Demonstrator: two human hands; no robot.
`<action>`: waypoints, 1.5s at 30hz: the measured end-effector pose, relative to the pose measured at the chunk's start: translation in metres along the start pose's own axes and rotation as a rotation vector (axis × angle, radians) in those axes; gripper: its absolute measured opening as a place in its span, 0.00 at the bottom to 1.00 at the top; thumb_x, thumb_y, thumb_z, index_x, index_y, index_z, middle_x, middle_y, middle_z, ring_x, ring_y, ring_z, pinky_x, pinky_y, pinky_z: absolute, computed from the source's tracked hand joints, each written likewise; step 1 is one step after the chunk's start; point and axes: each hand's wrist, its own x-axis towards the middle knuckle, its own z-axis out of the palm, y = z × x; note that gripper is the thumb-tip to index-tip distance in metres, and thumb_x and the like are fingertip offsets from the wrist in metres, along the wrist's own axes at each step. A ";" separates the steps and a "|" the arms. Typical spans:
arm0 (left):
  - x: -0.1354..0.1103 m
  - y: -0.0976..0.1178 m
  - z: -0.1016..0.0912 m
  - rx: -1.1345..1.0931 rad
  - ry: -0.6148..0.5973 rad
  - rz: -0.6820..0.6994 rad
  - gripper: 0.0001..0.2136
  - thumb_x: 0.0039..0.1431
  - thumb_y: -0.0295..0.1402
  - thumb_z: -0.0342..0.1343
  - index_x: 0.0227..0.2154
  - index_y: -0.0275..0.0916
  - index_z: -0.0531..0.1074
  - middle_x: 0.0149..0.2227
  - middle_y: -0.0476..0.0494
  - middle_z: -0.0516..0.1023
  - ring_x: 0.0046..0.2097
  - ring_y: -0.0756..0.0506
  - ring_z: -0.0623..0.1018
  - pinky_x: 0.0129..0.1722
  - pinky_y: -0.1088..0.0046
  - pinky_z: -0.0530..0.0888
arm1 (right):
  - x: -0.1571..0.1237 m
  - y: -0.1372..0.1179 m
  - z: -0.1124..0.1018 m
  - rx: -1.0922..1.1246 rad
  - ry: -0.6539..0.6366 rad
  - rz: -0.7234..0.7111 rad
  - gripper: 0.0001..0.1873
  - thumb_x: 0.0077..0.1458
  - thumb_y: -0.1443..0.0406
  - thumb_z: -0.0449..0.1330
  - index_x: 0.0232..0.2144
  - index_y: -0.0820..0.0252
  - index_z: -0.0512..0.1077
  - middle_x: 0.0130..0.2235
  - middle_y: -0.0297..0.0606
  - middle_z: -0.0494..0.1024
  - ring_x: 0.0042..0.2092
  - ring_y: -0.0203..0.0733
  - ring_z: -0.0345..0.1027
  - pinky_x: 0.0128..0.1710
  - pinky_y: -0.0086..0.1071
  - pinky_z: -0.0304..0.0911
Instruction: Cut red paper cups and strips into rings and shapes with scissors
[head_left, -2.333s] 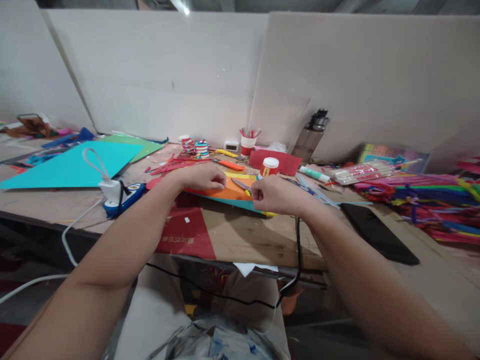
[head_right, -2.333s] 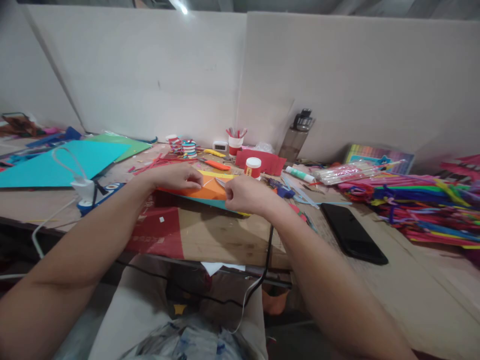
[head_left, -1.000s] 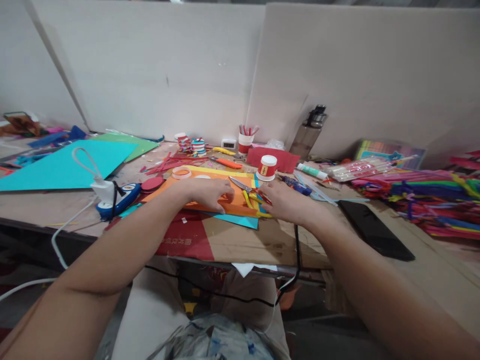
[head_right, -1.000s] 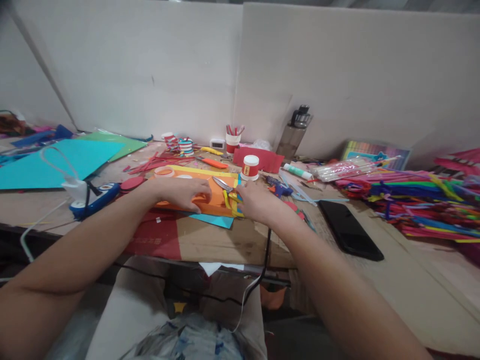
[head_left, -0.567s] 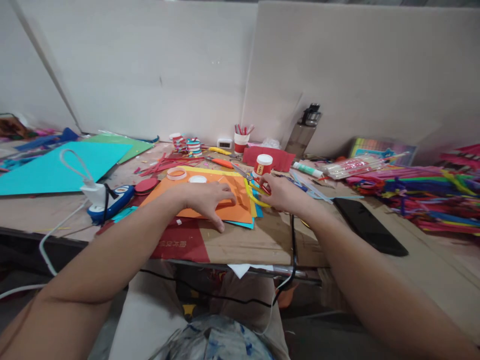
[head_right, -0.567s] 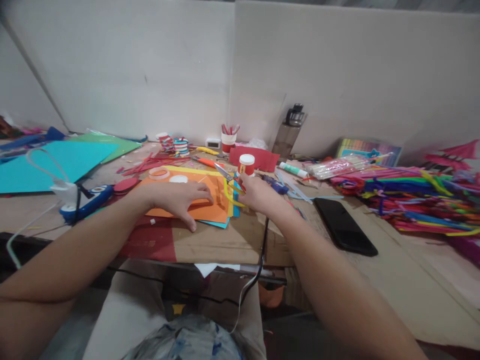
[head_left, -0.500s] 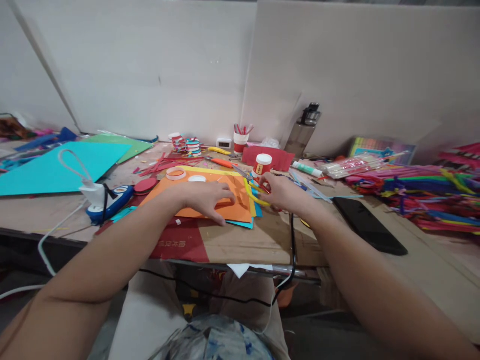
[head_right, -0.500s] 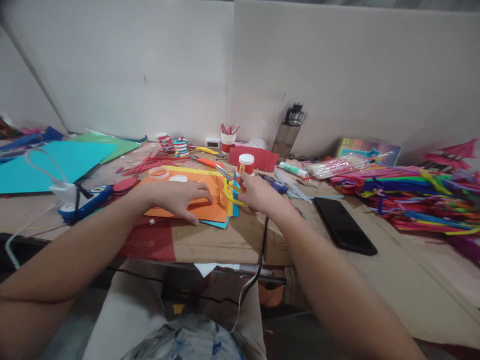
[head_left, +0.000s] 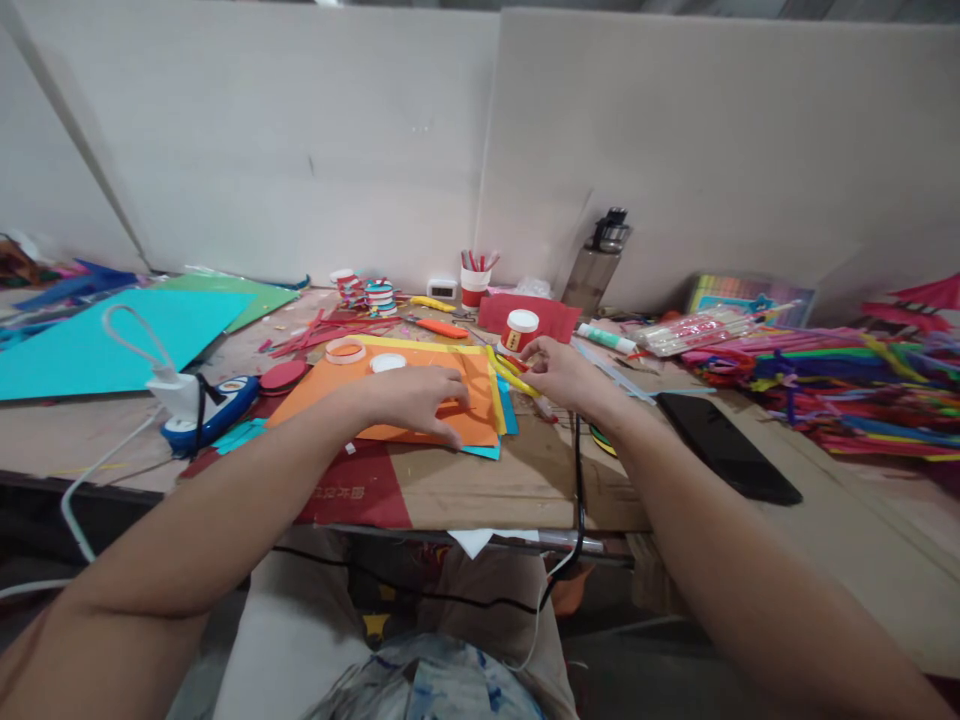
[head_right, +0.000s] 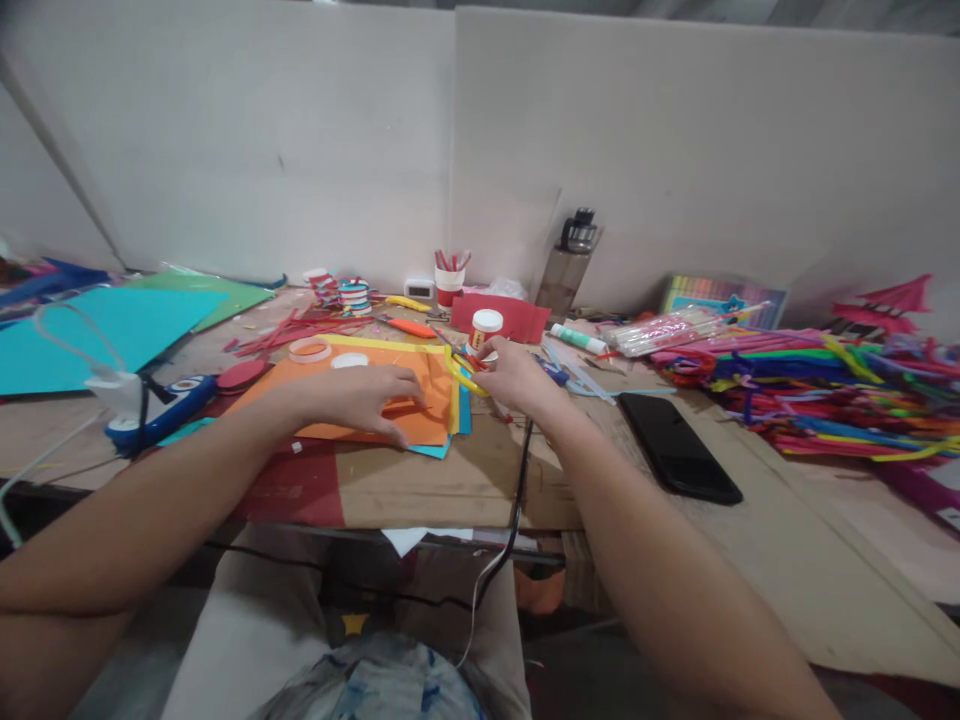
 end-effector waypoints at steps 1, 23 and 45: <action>0.004 0.002 0.005 -0.016 0.044 0.019 0.24 0.56 0.51 0.56 0.49 0.39 0.73 0.50 0.39 0.73 0.48 0.41 0.75 0.46 0.67 0.69 | 0.000 -0.001 0.001 0.046 -0.003 0.016 0.14 0.51 0.65 0.59 0.42 0.60 0.68 0.32 0.37 0.77 0.30 0.37 0.68 0.25 0.26 0.55; 0.015 0.005 0.022 -0.061 0.196 0.057 0.23 0.56 0.48 0.57 0.52 0.43 0.72 0.51 0.39 0.72 0.55 0.39 0.69 0.55 0.62 0.66 | -0.012 -0.023 0.018 0.145 -0.153 0.147 0.11 0.63 0.62 0.49 0.39 0.61 0.69 0.32 0.45 0.80 0.26 0.40 0.73 0.25 0.29 0.63; 0.032 -0.018 0.039 -0.204 0.632 -0.052 0.09 0.58 0.36 0.55 0.38 0.38 0.68 0.42 0.40 0.72 0.46 0.43 0.72 0.47 0.65 0.70 | -0.015 -0.017 0.013 -0.027 -0.242 0.052 0.06 0.54 0.64 0.63 0.33 0.62 0.72 0.33 0.41 0.79 0.33 0.39 0.74 0.30 0.26 0.66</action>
